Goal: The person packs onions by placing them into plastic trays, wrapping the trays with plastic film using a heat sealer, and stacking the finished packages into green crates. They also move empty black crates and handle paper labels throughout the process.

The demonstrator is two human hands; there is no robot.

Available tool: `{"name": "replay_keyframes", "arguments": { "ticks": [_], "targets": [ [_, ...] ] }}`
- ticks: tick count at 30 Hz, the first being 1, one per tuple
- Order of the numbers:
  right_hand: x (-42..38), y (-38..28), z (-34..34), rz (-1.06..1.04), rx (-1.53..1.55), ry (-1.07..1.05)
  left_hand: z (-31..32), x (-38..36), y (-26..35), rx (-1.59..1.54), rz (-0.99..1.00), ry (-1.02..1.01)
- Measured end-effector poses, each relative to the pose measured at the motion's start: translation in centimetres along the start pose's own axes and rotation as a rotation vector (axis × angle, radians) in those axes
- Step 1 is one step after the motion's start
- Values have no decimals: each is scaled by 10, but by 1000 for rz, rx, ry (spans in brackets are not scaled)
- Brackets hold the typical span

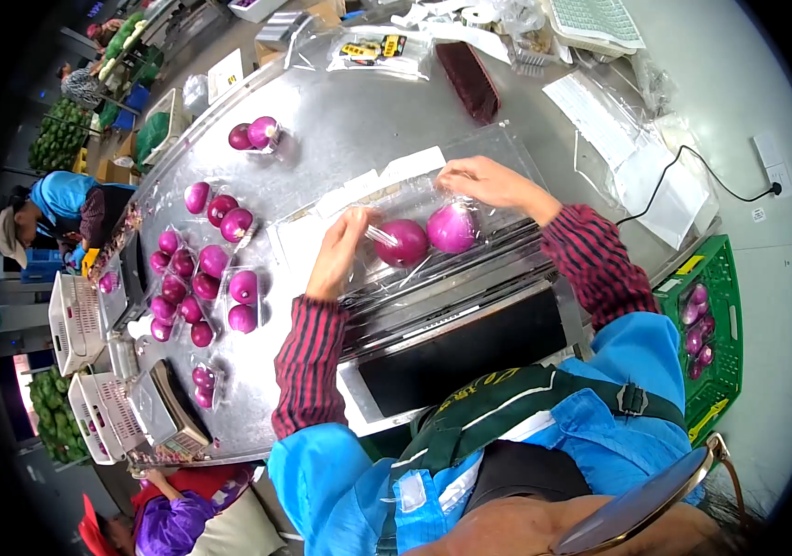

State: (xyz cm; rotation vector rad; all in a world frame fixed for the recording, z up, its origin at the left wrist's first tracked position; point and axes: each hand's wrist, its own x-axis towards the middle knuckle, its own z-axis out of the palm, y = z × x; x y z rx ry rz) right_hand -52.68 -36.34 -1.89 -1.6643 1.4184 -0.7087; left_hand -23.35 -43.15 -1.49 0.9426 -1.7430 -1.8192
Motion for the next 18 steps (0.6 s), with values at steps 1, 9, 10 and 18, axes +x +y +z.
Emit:
{"name": "replay_keyframes", "arguments": {
  "ticks": [1, 9, 10, 18],
  "targets": [
    [-16, -13, 3, 68, 175, -23, 12, -18, 5, -124, -13, 22],
    [-110, -73, 23, 385, 486, -373, 39, -141, 5, -386, -332, -86],
    [-128, -85, 29, 425, 569, -371, 44, -159, 0, -401, -346, -132],
    [-165, -33, 92, 611, 805, -466, 70, -176, -57, -548, -588, -7]
  ]
}}
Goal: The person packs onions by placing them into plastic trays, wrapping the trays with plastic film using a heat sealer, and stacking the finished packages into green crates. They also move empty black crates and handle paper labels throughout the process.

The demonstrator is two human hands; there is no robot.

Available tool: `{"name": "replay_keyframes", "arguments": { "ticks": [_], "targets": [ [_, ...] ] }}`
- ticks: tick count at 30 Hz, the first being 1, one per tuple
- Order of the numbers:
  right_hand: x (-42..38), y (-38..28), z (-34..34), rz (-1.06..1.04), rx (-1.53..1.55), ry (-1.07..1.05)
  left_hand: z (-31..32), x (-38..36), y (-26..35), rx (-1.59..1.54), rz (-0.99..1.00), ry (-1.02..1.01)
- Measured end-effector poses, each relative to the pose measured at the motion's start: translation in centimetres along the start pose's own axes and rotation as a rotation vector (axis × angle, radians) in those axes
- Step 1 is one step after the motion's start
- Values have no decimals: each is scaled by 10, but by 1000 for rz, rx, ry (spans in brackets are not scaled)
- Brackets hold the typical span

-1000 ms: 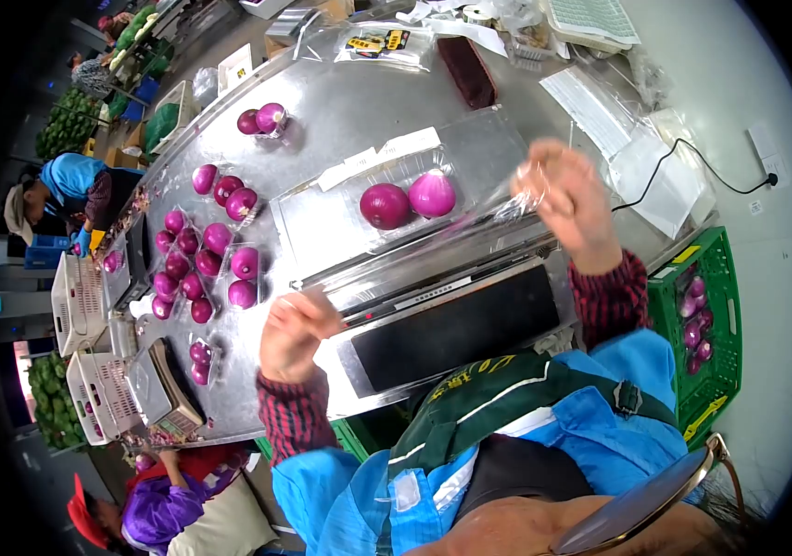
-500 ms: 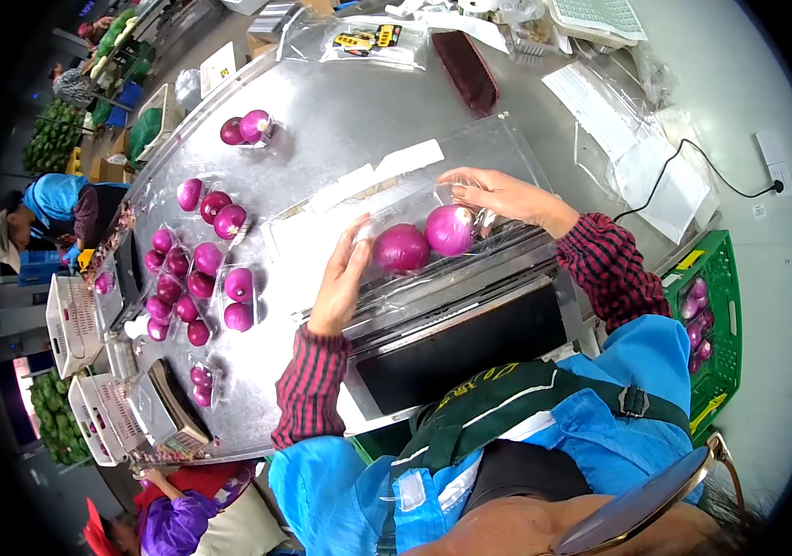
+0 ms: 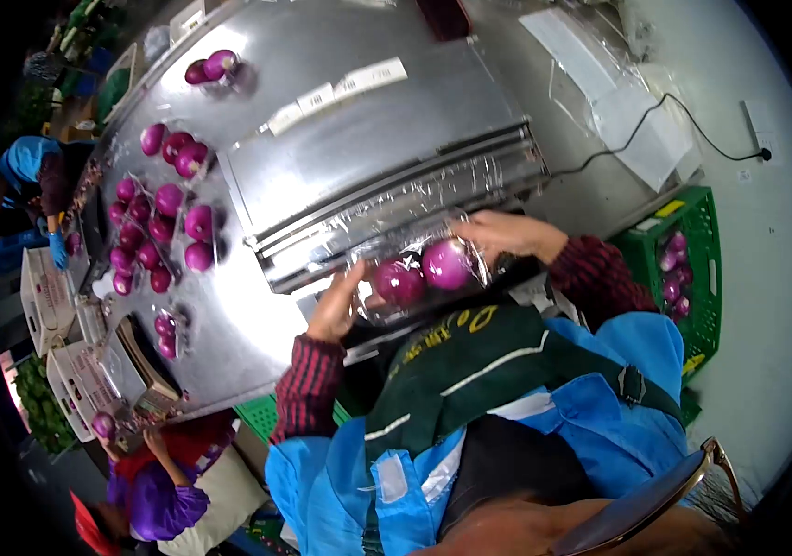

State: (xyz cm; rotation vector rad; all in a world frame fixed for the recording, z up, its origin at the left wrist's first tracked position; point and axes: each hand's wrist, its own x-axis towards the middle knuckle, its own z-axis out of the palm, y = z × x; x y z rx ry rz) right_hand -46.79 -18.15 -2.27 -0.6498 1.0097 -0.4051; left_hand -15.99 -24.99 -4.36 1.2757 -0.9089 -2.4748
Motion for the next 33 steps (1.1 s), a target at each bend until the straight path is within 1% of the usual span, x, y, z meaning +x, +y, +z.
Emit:
{"name": "replay_keyframes", "arguments": {
  "ticks": [2, 4, 5, 6, 8, 9, 10, 11, 12, 13, 14, 15, 16, 17, 18, 19, 20, 21, 22, 23, 24, 26, 28, 29, 31, 32, 33],
  "targets": [
    [-5, 19, 5, 33, 108, 20, 9, -12, -5, 6, -106, -51],
    [-28, 33, 16, 168, 70, 93, -1, -23, -46, -115, -187, -94],
    [-41, 43, 25, 52, 24, 118, 7, -39, -53, -141, -180, -105],
    [-48, 53, 30, 46, 0, 145, 23, -56, -52, 31, -117, 73],
    [-59, 74, 42, -65, 83, 236, 19, -74, -82, 372, 121, 307],
    [-56, 87, 46, -134, 42, 362, 30, -82, -86, 408, 245, 428],
    [-52, 98, 49, -205, -3, 487, 30, -80, -99, 250, 272, 525],
    [-47, 97, 56, -217, -24, 629, 31, -74, -108, 184, 318, 583],
    [-41, 100, 59, -293, 92, 693, 32, -67, -114, 121, 364, 641],
    [-42, 99, 62, -340, 16, 826, 35, -65, -117, 5, 370, 683],
    [-47, 93, 63, -388, -65, 957, 39, -66, -104, -56, 340, 825],
    [-62, 85, 63, -398, 19, 975, 32, -73, -99, -44, 371, 809],
    [-70, 95, 60, -400, 19, 971, 23, -84, -97, -30, 400, 793],
    [-77, 110, 55, -351, 11, 992, 16, -90, -107, 25, 424, 742],
    [-79, 122, 48, -304, 0, 1011, 13, -88, -118, 21, 429, 746],
    [-80, 132, 46, -252, 52, 958, 10, -87, -131, 1, 238, 724],
    [-71, 148, 45, -251, 52, 952, 5, -83, -147, -20, 48, 697],
    [-58, 170, 42, -130, 51, 788, -6, -71, -174, -7, 57, 543],
    [-47, 186, 39, -13, 46, 623, -8, -57, -179, 276, -5, 513],
    [-34, 194, 41, -84, 32, 514, -12, -39, -192, 483, 177, 444],
    [-18, 195, 47, -154, 17, 404, -8, -31, -190, 593, 230, 271],
    [11, 194, 70, -230, -81, 374, 1, -14, -186, 750, 373, -85],
    [21, 181, 79, -342, -51, 304, 15, -13, -175, 502, 310, -189],
    [17, 173, 82, -379, 14, 250, 19, -15, -173, 504, 308, -192],
    [4, 158, 85, -414, 111, 156, 25, -19, -170, 488, 470, -188],
    [-5, 153, 87, -421, 150, 113, 24, -15, -183, 904, 770, -166],
    [-13, 151, 88, -434, 163, 78, 42, -19, -175, 563, 595, -163]
  ]
}}
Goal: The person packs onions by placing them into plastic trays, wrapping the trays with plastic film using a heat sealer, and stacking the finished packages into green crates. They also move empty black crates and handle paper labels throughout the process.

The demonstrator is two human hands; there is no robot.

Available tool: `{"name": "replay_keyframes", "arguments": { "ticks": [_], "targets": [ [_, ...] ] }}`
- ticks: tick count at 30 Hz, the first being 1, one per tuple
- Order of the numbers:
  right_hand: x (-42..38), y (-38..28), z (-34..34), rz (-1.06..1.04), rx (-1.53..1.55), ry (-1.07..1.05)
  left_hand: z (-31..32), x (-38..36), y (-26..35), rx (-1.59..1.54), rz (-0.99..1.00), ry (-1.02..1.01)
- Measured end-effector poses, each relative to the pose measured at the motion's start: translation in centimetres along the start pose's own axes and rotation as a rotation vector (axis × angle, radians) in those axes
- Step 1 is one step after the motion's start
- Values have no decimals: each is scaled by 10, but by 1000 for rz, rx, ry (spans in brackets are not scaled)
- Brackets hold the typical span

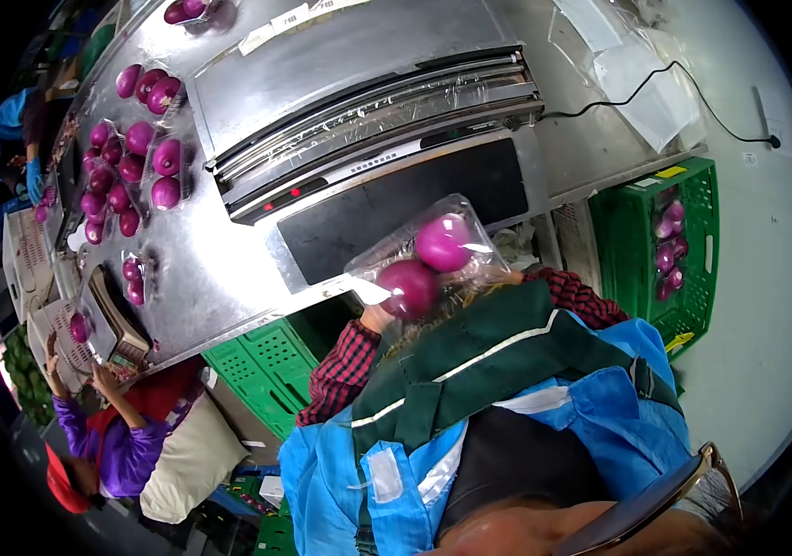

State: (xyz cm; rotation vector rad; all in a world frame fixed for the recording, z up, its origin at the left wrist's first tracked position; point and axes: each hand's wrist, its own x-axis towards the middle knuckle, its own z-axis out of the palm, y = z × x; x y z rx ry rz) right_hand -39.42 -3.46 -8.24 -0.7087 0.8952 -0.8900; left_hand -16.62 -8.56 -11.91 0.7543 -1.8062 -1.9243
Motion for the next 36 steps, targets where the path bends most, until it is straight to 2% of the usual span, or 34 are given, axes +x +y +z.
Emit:
{"name": "replay_keyframes", "arguments": {
  "ticks": [2, 3, 5, 6, 7, 8, 9, 10, 11, 12, 13, 14, 15, 16, 17, 19, 21, 22, 24, 27, 29, 31, 33, 34, 36],
  "targets": [
    [-8, -4, 4, -38, -14, -54, 1, 25, 54, -255, -32, 26],
    [-10, -3, 5, -64, -43, -75, 8, 24, 81, -464, -282, 165],
    [-16, -4, 7, -108, -95, -108, 15, 39, 86, -128, 208, 298],
    [-20, -3, 8, -135, -131, -115, 18, 39, 81, -141, 247, 422],
    [-22, -3, 5, -172, -192, -119, 16, 21, 93, -267, -100, 532],
    [-22, 0, 2, -257, -338, -117, 6, 8, 107, -631, -58, 520],
    [-20, 1, 2, -368, -520, -106, 2, -12, 123, -858, -38, 508],
    [-15, 1, 3, -483, -686, -79, 12, -15, 146, -663, -104, 439],
    [-8, -2, 6, -505, -710, -55, 22, -19, 170, -464, -156, 365],
    [4, -27, 22, -218, -229, -117, 15, -20, 162, -284, -158, 227],
    [6, -52, 31, -126, 135, -169, 5, -19, 147, -96, -147, 89],
    [9, -77, 40, -26, 499, -193, 7, -23, 133, -264, -143, 123],
    [7, -92, 44, -113, 749, -214, 11, -26, 123, -434, -132, 160],
    [-3, -88, 38, -147, 864, -320, 12, -29, 121, -738, -268, 149],
    [-18, -104, 31, -170, 690, -334, 21, -18, 127, -871, -292, 265],
    [-29, -104, 9, -177, 353, -170, 8, -10, 117, -833, -404, 252],
    [-35, -111, -3, -24, -32, 64, -2, 14, 148, -856, -621, 318],
    [-34, -110, -4, -24, -7, 187, -2, 21, 140, -789, -455, 340],
    [-32, -101, -7, -93, 69, 223, 3, 34, 140, -667, -189, 377],
    [-36, -100, -5, -209, 199, 299, 2, 55, 137, -650, -85, 431],
    [-42, -104, -8, -254, 457, 304, 5, 71, 137, -562, -37, 365],
    [-48, -98, -20, -267, 425, 408, 13, 95, 144, -514, 8, 247],
    [-59, -91, -34, -357, 516, 557, 29, 121, 156, -660, -55, 227],
    [-65, -89, -38, -431, 568, 592, 38, 135, 152, -702, 70, 101],
    [-77, -77, -57, -494, 620, 638, 57, 157, 142, -702, 28, 52]
  ]
}}
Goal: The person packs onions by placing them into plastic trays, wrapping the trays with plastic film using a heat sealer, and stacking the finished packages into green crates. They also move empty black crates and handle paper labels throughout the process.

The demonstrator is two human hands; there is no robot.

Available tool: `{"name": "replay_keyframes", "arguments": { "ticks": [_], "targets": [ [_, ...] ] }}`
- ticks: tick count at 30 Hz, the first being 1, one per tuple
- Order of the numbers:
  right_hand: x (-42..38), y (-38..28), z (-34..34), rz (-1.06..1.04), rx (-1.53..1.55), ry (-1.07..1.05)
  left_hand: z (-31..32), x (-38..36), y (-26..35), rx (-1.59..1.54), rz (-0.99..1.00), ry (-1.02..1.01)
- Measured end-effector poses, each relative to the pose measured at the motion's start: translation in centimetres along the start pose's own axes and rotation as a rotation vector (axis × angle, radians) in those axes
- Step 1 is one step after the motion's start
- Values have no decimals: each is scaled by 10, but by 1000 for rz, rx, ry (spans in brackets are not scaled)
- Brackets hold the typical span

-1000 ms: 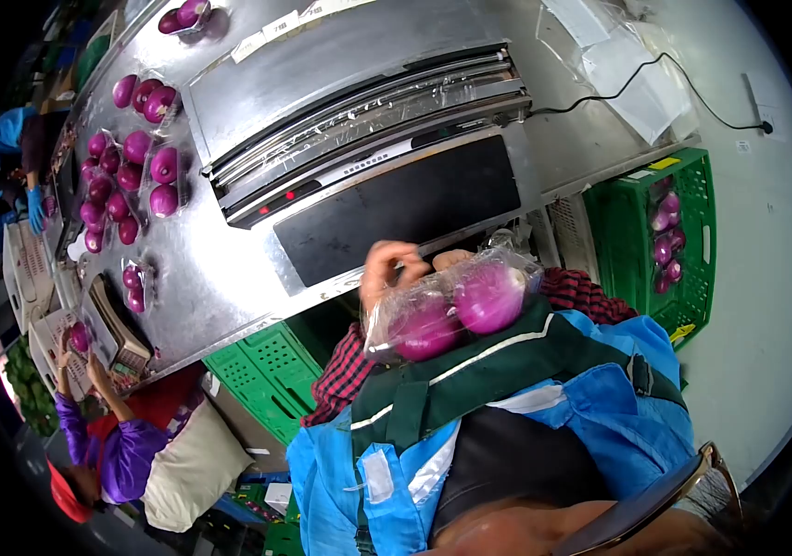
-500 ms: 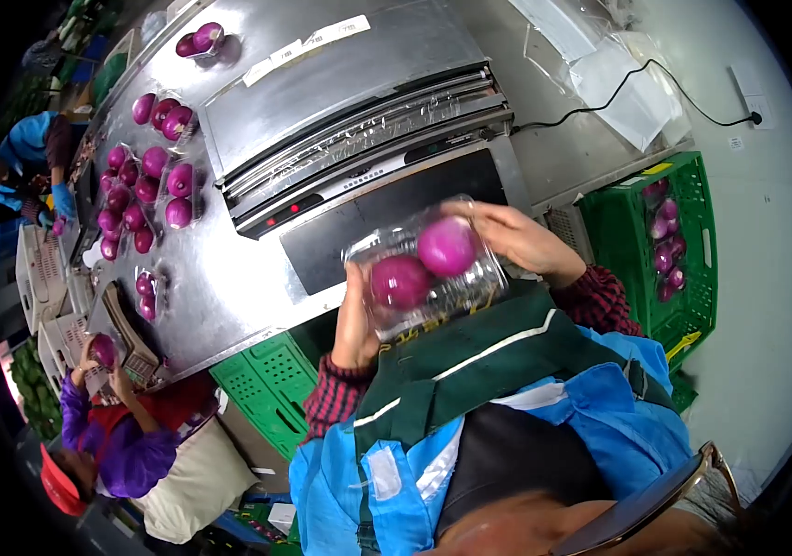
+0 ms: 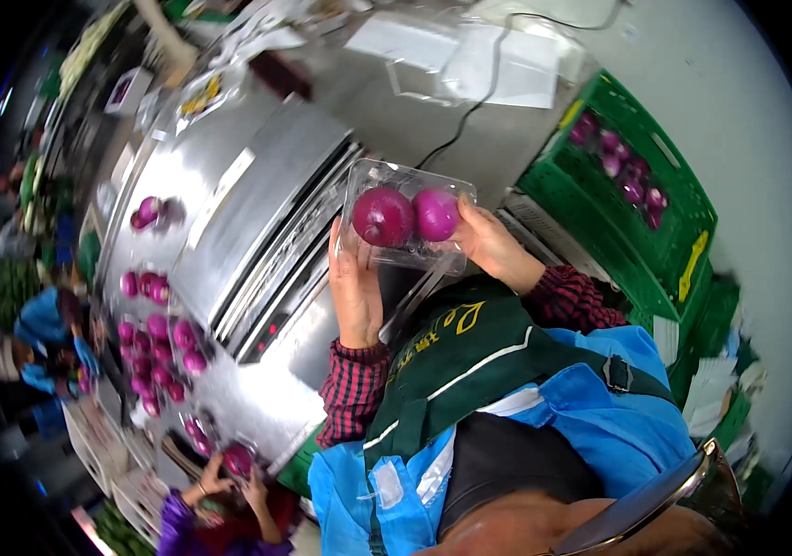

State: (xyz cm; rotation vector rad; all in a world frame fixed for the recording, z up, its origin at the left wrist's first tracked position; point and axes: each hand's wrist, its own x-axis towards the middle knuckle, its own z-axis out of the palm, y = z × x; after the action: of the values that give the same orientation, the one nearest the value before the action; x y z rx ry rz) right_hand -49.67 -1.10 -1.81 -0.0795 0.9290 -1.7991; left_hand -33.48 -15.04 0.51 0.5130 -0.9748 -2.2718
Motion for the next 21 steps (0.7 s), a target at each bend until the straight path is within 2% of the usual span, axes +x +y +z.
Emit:
{"name": "replay_keyframes", "arguments": {
  "ticks": [4, 7, 9, 11, 13, 15, 17, 18, 19, 21],
  "targets": [
    [-7, -35, -58, -187, 110, 182, 35, 20, -36, 91, -190, 70],
    [-21, -71, -102, -324, 152, 310, 42, 31, -66, 138, -349, 21],
    [-33, -81, -111, -499, 154, 416, 43, 32, -73, 164, -387, -13],
    [-38, -95, -150, -556, 253, 469, 57, 36, -82, 192, -464, -60],
    [-50, -113, -190, -720, 440, 508, 69, 38, -92, 250, -515, -108],
    [-72, -133, -246, -860, 456, 540, 85, 36, -99, 285, -554, -116],
    [-101, -154, -290, -912, 512, 816, 95, 37, -106, 320, -583, -114],
    [-119, -163, -297, -1025, 388, 854, 99, 37, -109, 332, -591, -105],
    [-135, -170, -301, -1048, 347, 957, 103, 37, -113, 335, -592, -96],
    [-152, -172, -306, -982, -82, 873, 103, 39, -108, 399, -641, -41]
  ]
}}
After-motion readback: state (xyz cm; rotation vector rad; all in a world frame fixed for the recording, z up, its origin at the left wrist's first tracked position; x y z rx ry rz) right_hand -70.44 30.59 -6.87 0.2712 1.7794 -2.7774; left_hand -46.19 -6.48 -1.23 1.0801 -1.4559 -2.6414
